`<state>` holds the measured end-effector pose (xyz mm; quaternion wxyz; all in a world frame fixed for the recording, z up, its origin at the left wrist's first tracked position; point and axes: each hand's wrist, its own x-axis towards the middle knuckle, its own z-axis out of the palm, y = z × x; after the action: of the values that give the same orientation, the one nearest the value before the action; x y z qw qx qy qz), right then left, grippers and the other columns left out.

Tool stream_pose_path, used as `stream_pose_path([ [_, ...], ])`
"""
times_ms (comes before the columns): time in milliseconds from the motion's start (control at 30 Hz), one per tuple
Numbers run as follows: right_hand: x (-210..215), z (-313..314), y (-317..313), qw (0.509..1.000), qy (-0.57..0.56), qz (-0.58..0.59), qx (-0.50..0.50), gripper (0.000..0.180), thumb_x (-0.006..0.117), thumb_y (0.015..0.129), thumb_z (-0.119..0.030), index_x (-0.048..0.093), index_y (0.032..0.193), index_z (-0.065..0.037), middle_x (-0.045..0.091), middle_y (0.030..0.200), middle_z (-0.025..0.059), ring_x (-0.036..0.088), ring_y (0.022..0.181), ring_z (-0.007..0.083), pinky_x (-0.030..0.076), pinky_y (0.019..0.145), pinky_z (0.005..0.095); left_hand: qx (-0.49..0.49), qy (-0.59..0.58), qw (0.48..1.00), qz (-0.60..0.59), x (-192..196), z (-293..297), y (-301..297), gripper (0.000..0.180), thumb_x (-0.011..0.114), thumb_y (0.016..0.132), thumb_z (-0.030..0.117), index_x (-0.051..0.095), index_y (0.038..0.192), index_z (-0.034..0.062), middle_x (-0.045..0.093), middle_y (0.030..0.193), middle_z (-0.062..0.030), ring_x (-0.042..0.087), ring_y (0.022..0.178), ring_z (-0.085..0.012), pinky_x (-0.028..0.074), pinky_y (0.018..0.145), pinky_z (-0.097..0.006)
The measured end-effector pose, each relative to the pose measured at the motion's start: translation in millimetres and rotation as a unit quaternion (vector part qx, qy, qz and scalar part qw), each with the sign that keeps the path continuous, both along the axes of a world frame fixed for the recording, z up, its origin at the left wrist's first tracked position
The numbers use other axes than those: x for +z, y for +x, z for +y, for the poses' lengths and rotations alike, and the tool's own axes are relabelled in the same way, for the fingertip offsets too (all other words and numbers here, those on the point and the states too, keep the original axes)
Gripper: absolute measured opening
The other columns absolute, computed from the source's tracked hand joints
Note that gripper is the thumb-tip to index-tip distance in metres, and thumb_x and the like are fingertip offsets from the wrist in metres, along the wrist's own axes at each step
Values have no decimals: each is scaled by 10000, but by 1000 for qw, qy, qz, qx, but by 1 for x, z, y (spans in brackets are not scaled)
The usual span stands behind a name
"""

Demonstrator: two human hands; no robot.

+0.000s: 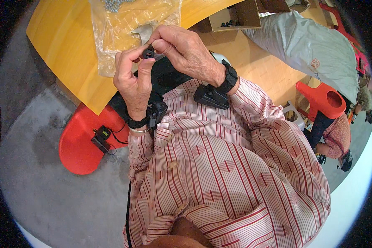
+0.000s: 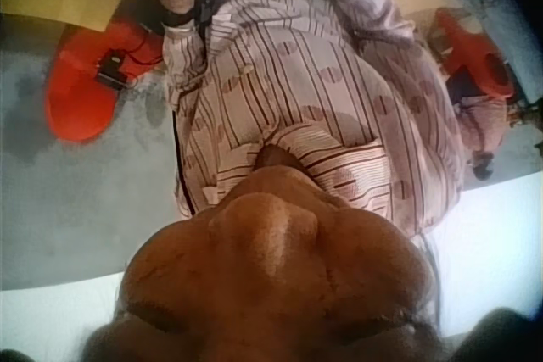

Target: Manually assembling small black plastic parts by fitting rubber seals onto them at a workstation.

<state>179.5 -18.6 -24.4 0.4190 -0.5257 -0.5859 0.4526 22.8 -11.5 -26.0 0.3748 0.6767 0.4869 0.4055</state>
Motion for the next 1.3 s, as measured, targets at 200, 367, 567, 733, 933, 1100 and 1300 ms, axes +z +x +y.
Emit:
stream_pose_path([
  [200,0,0,2,1000,1,-10,3,100,526,898,-98,563,923,-9,560,740,114,579,677,229,470,623,311,-1,0,1000,13,-1,0,1,212,703,770,206,638,895,48,623,838,-70,532,772,-255,426,710,-333],
  [367,-2,-1,2,1000,14,-6,5,107,524,902,-101,571,932,-9,563,750,112,579,679,223,471,623,306,8,-19,1000,3,-1,-1,2,178,713,746,137,625,872,48,620,840,-64,532,782,-256,422,716,-334],
  [567,-2,-1,2,1000,-7,12,-11,142,533,913,-143,578,933,-10,565,751,108,580,680,204,467,618,301,4,-9,1000,6,-2,-1,2,167,711,736,105,610,856,48,622,864,-60,534,805,-259,422,715,-336],
  [733,-3,0,6,1000,1,-3,-12,177,565,904,-190,578,935,-16,566,750,103,578,684,206,464,619,304,1,-28,1000,3,-1,-1,3,171,705,735,85,605,866,41,613,859,-72,533,806,-266,423,730,-343],
  [933,-1,7,5,992,89,-89,11,167,629,839,-179,574,895,-32,570,760,110,572,718,272,460,637,334,4,-30,999,23,-2,3,5,173,676,731,30,588,880,32,587,825,-87,523,786,-278,425,711,-359],
  [1100,-6,16,6,961,193,-195,24,172,657,768,-89,542,888,-45,559,767,106,549,723,297,449,630,369,18,-24,999,38,-5,7,10,177,648,737,-1,569,892,28,577,818,-92,513,781,-288,423,700,-368],
  [1300,-16,27,2,948,207,-238,46,164,644,775,-94,544,895,-44,564,772,106,548,731,293,451,656,372,45,6,997,67,-30,18,7,197,640,705,-10,573,882,41,584,827,-87,510,824,-296,410,734,-382],
])
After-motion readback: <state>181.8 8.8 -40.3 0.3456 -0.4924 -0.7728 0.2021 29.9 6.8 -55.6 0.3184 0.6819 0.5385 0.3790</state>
